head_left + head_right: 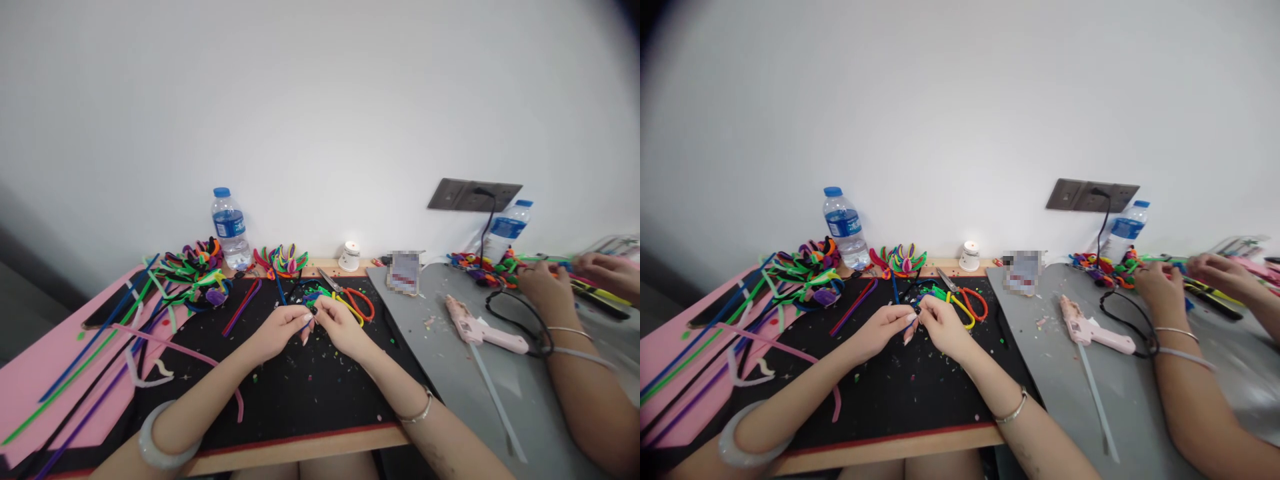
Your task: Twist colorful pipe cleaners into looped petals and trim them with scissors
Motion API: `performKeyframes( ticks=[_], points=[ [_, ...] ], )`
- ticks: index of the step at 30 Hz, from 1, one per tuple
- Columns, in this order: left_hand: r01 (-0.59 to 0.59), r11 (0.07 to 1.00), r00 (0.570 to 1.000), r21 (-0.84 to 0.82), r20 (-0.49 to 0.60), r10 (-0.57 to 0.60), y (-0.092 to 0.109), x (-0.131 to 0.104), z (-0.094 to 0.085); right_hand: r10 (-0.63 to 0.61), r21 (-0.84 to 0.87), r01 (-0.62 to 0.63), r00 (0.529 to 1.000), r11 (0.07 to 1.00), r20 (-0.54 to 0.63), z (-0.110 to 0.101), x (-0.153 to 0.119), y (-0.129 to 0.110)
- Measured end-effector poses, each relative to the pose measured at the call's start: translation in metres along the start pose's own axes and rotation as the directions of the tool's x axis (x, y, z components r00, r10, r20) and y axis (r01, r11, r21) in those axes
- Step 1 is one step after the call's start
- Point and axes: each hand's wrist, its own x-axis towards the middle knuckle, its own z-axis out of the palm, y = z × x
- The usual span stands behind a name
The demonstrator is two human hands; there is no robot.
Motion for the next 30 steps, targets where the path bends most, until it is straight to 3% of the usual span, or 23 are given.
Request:
performKeyframes(
  ticks=[5, 12, 14, 17, 19, 22, 25, 30],
  points=[
    [0.146, 0.869, 0.987, -0.472, 0.132, -0.094, -0.002, -0.003, 0.001, -0.123, -0.115, 0.124, 0.992, 0.986, 0.011, -0.002, -0.004, -0.008],
    [0.26, 0.695, 0.955, -0.67, 0.283, -0.085, -0.005, -0.005, 0.003, -0.24, -0.225, 0.256, 0.966, 0.94, 0.098, -0.005, -0.007, -0.017],
    [0.242, 0.717, 0.966, -0.653, 0.234, -0.113, -0.006, -0.003, 0.004, -0.216, -0.282, 0.232, 0.973, 0.931, 0.087, -0.006, -0.004, -0.013],
    [0.19, 0.825, 0.982, -0.532, 0.093, -0.166, -0.006, 0.001, 0.005, -0.141, -0.375, 0.149, 0.989, 0.915, 0.048, -0.012, 0.002, -0.002],
    [0.142, 0.905, 0.988, -0.401, -0.004, -0.156, -0.006, 0.004, 0.004, -0.077, -0.465, 0.026, 0.993, 0.885, -0.092, -0.02, 0.006, 0.008],
    [0.06, 0.97, 0.99, -0.236, -0.112, -0.088, -0.009, 0.007, 0.002, 0.022, -0.608, -0.214, 0.951, 0.764, -0.308, -0.035, 0.009, 0.022],
    [0.025, 0.989, 0.983, -0.146, -0.177, -0.051, -0.011, 0.007, 0.001, 0.22, -0.703, -0.37, 0.929, 0.608, -0.298, -0.047, 0.009, 0.031],
    [0.008, 0.996, 0.976, -0.089, -0.216, -0.027, -0.013, 0.007, 0.001, 0.411, -0.724, -0.492, 0.858, 0.483, -0.309, -0.05, 0.01, 0.039]
  ],
)
